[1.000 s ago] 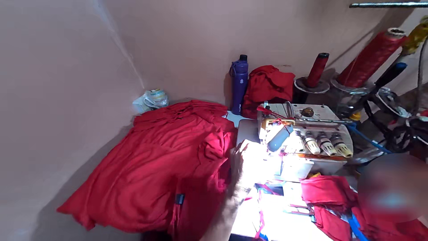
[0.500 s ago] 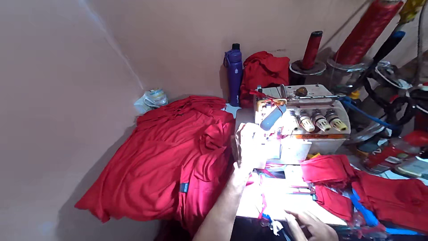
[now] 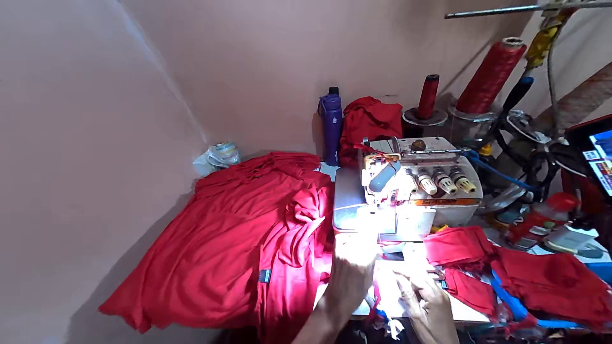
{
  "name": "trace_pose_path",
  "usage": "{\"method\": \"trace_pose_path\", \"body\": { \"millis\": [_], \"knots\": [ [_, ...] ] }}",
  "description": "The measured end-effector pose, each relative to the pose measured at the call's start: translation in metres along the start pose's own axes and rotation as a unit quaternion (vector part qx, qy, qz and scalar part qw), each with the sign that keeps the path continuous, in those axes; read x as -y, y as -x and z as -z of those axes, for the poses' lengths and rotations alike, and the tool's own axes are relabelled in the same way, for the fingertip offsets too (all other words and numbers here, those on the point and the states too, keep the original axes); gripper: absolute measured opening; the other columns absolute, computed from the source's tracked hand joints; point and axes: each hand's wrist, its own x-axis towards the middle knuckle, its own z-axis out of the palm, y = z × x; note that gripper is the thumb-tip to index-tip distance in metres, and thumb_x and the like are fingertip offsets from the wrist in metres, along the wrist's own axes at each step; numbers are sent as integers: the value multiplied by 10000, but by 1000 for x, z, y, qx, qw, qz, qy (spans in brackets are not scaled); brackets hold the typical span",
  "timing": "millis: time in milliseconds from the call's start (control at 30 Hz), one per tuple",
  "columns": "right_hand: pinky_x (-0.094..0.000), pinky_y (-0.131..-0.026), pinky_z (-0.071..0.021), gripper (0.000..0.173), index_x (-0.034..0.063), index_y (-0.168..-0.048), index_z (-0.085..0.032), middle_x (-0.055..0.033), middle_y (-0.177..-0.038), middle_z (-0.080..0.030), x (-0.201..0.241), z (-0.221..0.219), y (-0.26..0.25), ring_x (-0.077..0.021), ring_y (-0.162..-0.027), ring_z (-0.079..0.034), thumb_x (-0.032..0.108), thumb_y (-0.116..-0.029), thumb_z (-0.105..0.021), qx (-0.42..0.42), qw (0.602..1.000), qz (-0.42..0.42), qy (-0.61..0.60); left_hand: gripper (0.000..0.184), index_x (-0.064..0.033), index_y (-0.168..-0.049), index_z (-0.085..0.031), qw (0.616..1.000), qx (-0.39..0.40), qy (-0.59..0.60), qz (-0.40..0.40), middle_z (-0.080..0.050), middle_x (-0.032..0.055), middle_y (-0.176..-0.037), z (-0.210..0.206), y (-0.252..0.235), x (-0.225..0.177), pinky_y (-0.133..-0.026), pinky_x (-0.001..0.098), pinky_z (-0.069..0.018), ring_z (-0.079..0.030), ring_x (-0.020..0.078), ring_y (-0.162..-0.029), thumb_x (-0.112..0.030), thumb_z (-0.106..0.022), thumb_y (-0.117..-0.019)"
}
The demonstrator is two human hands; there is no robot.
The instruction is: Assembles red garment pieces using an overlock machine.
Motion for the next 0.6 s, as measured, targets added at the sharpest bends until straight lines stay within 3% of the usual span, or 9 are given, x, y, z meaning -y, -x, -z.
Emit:
{"method": "trace_pose_path", "body": {
  "millis": [100, 167, 233, 300, 367, 467, 533, 600],
  "knots": [
    [-163, -609, -511, 272, 21, -1073, -754, -15, -855, -729, 16, -3, -5, 18, -656, -614, 212, -991, -578, 58, 987, -79, -126, 150, -95, -763, -746, 997, 11, 44, -64, -733, 51, -803, 14, 39, -26, -746, 383, -517, -686, 202, -759, -63, -636, -860],
    [-171, -613, -522, 194, 30, -980, -762, 6, -777, -722, 22, -6, -1, 20, -641, -628, 154, -939, -619, 69, 986, -74, -132, 179, -105, -712, -721, 995, 33, 60, -77, -689, 35, -729, 25, 64, -41, -725, 355, -497, -650, 187, -701, -59, -637, -862],
    [-210, -627, -533, 176, 24, -914, -762, -9, -727, -706, 28, -2, 8, -21, -637, -641, 122, -937, -618, 90, 988, -65, -104, 183, -128, -754, -715, 993, 59, 84, -52, -679, 24, -730, 38, 81, -47, -769, 330, -462, -632, 167, -703, -92, -630, -912],
    [-255, -617, -530, 185, 4, -899, -764, -47, -705, -702, 29, 5, 19, -72, -613, -642, 108, -939, -617, 109, 989, -57, -79, 143, -153, -847, -735, 993, 56, 106, -14, -728, 35, -866, 46, 84, -42, -808, 331, -480, -670, 165, -829, -192, -647, -954],
    [-253, -649, -556, 173, -13, -908, -761, -72, -734, -718, 28, 14, 30, -82, -639, -669, 88, -938, -623, 132, 987, -54, -76, 190, -175, -1002, -734, 995, 54, 89, -6, -733, 56, -1049, 48, 78, -29, -876, 360, -501, -676, 197, -983, -287, -580, -1006],
    [-294, -680, -571, 180, -17, -925, -763, -91, -758, -729, 29, 24, 41, -117, -672, -694, 82, -948, -614, 164, 982, -66, -65, 221, -179, -1142, -709, 993, 68, 77, -65, -718, 47, -1260, 39, 54, -14, -998, 418, -477, -637, 215, -1238, -192, -521, -1027],
    [-298, -662, -565, 183, -12, -906, -758, -83, -750, -725, 28, 29, 44, -115, -665, -688, 86, -944, -609, 161, 983, -72, -52, 197, -177, -1102, -746, 987, 87, 85, -105, -736, 22, -1236, 34, 39, -12, -1096, 462, -429, -631, 209, -1269, -171, -579, -998],
    [-201, -625, -530, 192, 9, -872, -753, -26, -711, -702, 23, 33, 42, -24, -629, -642, 108, -944, -605, 144, 984, -89, -58, 155, -175, -1029, -744, 984, 96, 97, -114, -758, 7, -1133, 30, 30, -9, -1121, 521, -381, -663, 204, -1208, -210, -596, -999]
  ]
}}
